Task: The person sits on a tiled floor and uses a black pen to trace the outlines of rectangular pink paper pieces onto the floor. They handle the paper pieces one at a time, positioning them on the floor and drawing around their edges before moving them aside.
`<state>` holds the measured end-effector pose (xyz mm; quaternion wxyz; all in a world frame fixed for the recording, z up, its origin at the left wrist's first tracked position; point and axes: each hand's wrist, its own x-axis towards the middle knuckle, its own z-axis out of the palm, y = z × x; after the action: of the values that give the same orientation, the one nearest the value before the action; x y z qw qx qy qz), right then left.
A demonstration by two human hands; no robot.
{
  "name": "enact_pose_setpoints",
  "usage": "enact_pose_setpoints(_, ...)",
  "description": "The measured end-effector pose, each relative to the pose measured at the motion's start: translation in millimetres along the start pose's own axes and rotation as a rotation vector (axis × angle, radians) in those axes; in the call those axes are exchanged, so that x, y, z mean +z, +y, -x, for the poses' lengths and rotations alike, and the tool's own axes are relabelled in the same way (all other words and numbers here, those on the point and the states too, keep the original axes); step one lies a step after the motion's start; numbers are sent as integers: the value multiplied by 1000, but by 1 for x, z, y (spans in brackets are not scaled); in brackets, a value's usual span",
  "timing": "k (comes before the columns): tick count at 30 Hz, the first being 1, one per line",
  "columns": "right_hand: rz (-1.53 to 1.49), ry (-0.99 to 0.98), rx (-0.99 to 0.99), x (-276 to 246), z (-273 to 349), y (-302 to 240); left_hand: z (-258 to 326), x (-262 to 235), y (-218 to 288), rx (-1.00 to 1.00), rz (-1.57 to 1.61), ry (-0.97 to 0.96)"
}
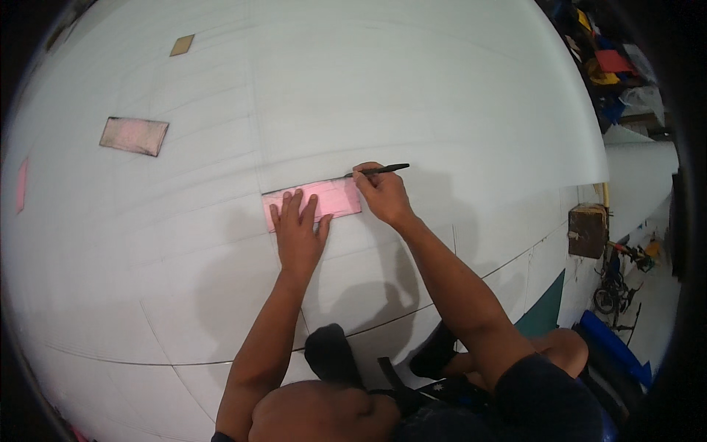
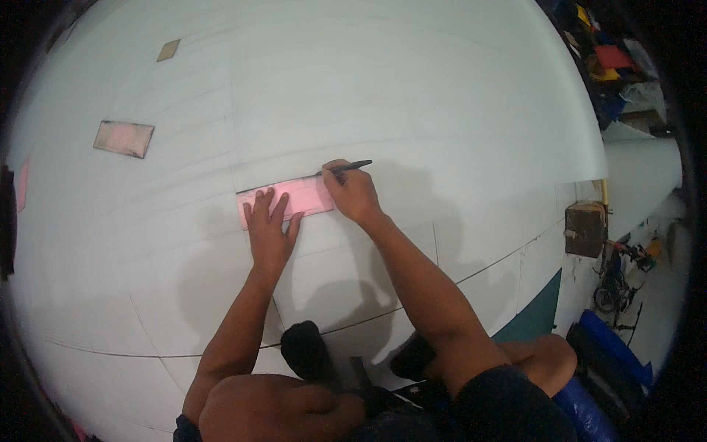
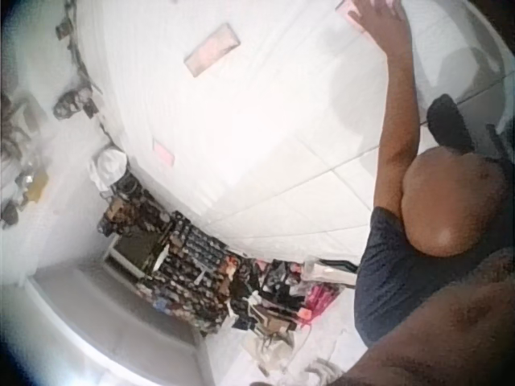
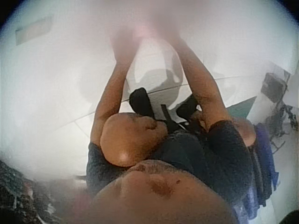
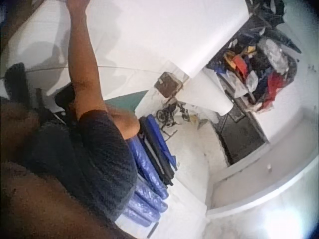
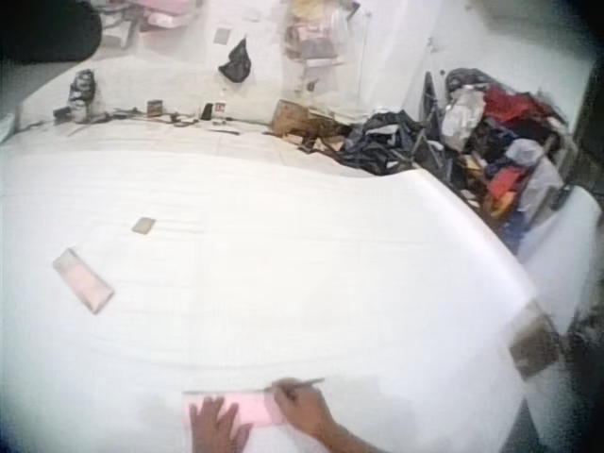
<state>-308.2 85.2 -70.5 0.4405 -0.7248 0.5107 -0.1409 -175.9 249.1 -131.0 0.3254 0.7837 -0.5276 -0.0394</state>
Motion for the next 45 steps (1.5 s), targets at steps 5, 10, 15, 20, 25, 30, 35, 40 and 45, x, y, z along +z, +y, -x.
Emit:
enact_pose_setpoints(5, -7, 97, -12, -1, 7, 7, 3, 2, -2, 2, -8, 2)
enact_pose_setpoints(10, -30, 148, -45, 0, 12, 8, 4, 5, -5, 16, 4, 1)
enact_pose_setpoints(15, 52, 137, -158, 0, 18, 6, 4, 4, -5, 34, 12, 7)
enact_pose_setpoints(20, 254, 55, -421, -8, 31, 3, 3, 2, -3, 48, -4, 30)
enact_pose_setpoints(25, 400, -146, -433, -25, 69, 2, 3, 1, -6, 31, -9, 24)
enact_pose_setpoints(30, 191, -20, -417, -27, 71, 12, 2, 1, -3, 39, -20, 28)
enact_pose_setpoints(35, 7, 89, -213, -16, 25, 9, 2, 2, -3, 37, -10, 21)
enact_pose_setpoints(40, 56, 57, -224, -12, 21, 10, 3, 3, -5, 62, -7, 40)
enact_pose_setpoints(45, 174, 45, -392, -14, 33, 8, 3, 4, -4, 37, 6, 27)
